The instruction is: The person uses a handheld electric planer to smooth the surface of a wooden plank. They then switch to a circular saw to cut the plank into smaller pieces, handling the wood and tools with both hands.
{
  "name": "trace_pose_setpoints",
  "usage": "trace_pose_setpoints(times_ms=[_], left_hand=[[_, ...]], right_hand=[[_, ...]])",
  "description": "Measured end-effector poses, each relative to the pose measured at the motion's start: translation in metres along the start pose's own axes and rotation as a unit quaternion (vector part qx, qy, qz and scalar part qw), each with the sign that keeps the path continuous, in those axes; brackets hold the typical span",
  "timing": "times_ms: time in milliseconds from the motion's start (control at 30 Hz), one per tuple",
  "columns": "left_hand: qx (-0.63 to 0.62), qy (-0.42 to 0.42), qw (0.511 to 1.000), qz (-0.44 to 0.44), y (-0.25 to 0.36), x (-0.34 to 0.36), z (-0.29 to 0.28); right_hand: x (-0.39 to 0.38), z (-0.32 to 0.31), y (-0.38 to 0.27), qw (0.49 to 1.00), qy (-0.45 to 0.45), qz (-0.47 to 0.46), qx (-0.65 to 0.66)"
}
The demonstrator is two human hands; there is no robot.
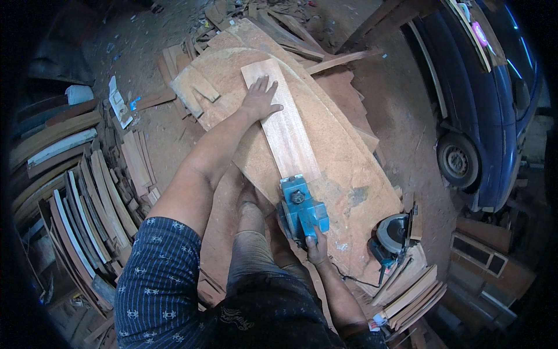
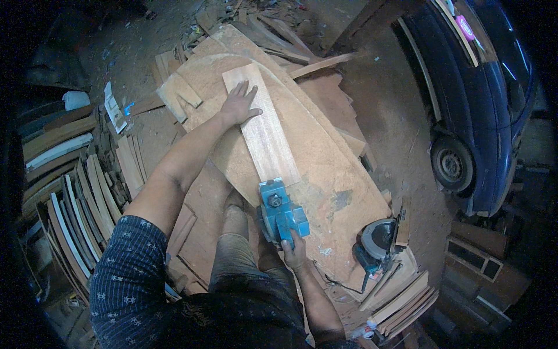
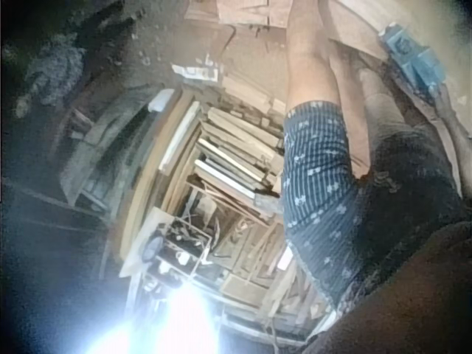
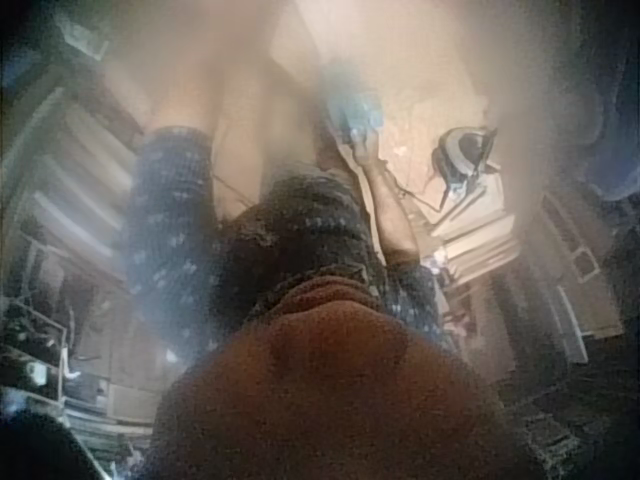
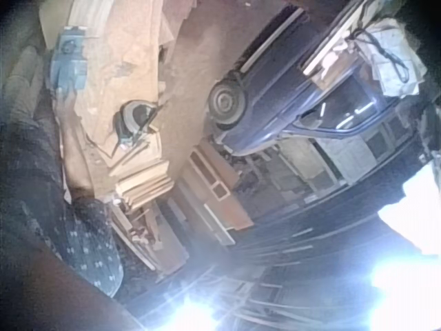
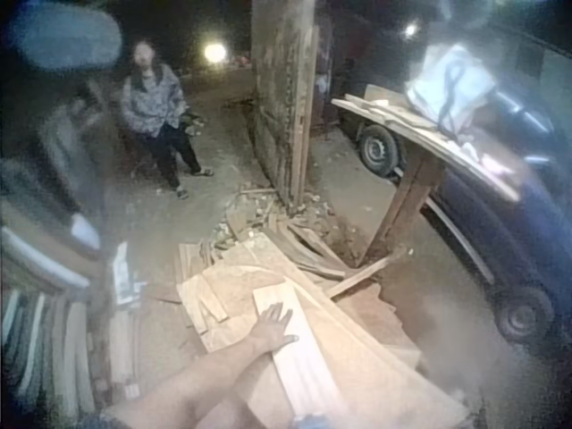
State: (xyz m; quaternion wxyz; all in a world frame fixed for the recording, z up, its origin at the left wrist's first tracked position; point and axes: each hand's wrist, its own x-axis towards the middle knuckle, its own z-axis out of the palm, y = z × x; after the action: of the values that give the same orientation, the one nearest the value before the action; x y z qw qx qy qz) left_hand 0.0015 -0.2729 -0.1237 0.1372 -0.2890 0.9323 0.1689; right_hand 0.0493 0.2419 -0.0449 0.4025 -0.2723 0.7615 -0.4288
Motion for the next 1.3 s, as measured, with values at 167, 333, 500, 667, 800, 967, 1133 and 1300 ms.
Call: trace_pose_setpoints(times_ms=[167,333,500,667,800,967,1133,1300], left_hand=[[0.0,-0.004,1.0,0.003,0.001,-0.002,-0.002],[-0.008,-0.005,1.0,-0.001,0.0,-0.005,-0.003],[-0.008,-0.001,1.0,0.004,0.002,-0.004,-0.003],[-0.003,-0.004,1.0,0.006,0.001,-0.003,-0.003],[-0.006,-0.006,1.0,0.005,0.002,-0.003,-0.004],[-0.027,0.002,1.0,0.007,0.0,-0.004,-0.002],[-0.015,0.024,0.999,0.02,-0.002,-0.003,0.003],[-0.008,0.003,1.0,0.007,0.001,-0.003,-0.002]], right_hand=[[-0.003,0.002,-0.01,1.0,0.026,0.017,-0.002],[0.0,-0.002,-0.026,1.0,0.006,0.029,0.006],[0.004,-0.002,-0.048,1.0,0.017,-0.001,0.018],[0.008,-0.008,-0.064,0.999,-0.006,0.036,0.032],[0.008,-0.008,-0.067,0.999,0.007,0.027,0.024],[0.007,-0.011,-0.067,0.999,-0.001,0.051,0.013],[0.005,-0.008,-0.055,1.0,0.004,0.006,0.008],[0.008,-0.009,-0.057,1.0,0.006,0.019,0.011]])
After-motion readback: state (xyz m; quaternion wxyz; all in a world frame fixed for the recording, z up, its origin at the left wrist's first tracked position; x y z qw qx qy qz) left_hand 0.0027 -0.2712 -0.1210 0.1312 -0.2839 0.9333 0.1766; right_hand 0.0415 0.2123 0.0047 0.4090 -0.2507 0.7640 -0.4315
